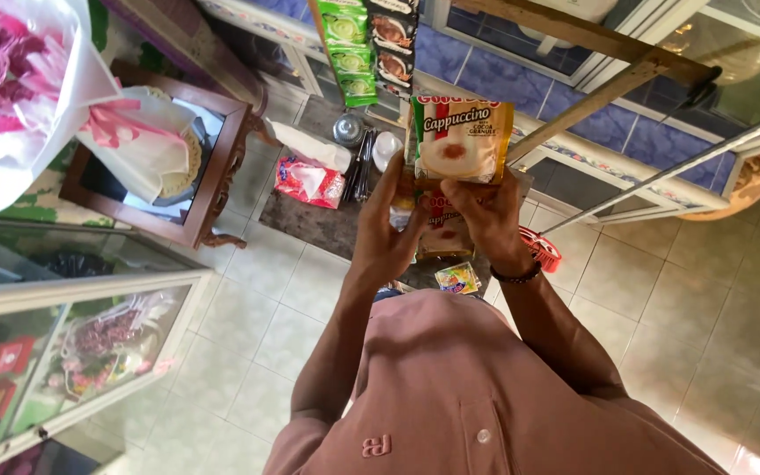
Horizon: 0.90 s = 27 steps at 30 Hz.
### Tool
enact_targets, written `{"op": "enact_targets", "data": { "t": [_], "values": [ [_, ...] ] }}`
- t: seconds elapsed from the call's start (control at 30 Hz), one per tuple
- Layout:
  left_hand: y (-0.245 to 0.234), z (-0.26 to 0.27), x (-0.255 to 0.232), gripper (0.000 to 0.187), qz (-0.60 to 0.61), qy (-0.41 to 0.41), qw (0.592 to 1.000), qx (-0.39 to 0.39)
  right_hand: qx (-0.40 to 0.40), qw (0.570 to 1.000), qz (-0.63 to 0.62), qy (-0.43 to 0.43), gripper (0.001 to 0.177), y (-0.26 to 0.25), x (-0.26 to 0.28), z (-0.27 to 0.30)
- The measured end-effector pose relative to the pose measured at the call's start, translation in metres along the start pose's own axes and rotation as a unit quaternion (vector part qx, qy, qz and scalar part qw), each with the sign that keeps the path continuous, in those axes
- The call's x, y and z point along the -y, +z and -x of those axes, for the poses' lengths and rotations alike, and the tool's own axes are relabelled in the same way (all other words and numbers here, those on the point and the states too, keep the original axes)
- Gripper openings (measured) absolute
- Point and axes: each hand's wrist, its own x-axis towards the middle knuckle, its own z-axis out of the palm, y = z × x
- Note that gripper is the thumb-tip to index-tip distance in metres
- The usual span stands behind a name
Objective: Selecting and organizing various instant drink and snack packets from a shelf.
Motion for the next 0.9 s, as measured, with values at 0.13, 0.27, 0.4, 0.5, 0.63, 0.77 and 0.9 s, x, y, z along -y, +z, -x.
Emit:
{"op": "enact_targets", "data": {
  "t": [0.13, 0.27, 0.4, 0.5, 0.63, 0.77, 0.9],
  "values": [
    [0.001, 0.009, 0.024, 0.072, 0.051, -0.062, 0.997, 0.013, -0.009, 0.995, -0.090, 0.040, 0.031, -0.002, 0.004, -0.003],
    [0.000, 0.019, 0.028, 0.067, 0.258, -0.093, 0.961, 0.020, -0.076, 0.994, 0.023, -0.078, 0.020, -0.005, 0.005, -0.007],
    [0.007, 0.021, 0.033, 0.061, 0.156, -0.114, 0.981, -0.030, -0.080, 0.992, 0.082, -0.056, 0.022, -0.023, -0.001, -0.003],
    [0.014, 0.019, 0.053, 0.053, 0.168, -0.065, 0.980, -0.086, -0.049, 0.994, 0.088, -0.033, 0.030, -0.034, 0.007, 0.005],
    [0.019, 0.012, 0.055, 0.047, 0.190, -0.053, 0.967, -0.160, 0.025, 0.996, 0.056, -0.061, 0.024, -0.027, 0.038, 0.017],
    [0.021, 0.005, 0.052, 0.036, 0.176, -0.040, 0.965, -0.193, 0.075, 0.994, 0.027, -0.078, 0.024, -0.026, 0.045, 0.028],
    [0.016, -0.002, 0.046, 0.034, 0.108, -0.005, 0.972, -0.208, 0.033, 0.996, 0.024, -0.076, 0.030, -0.036, 0.051, 0.029]
  ]
}}
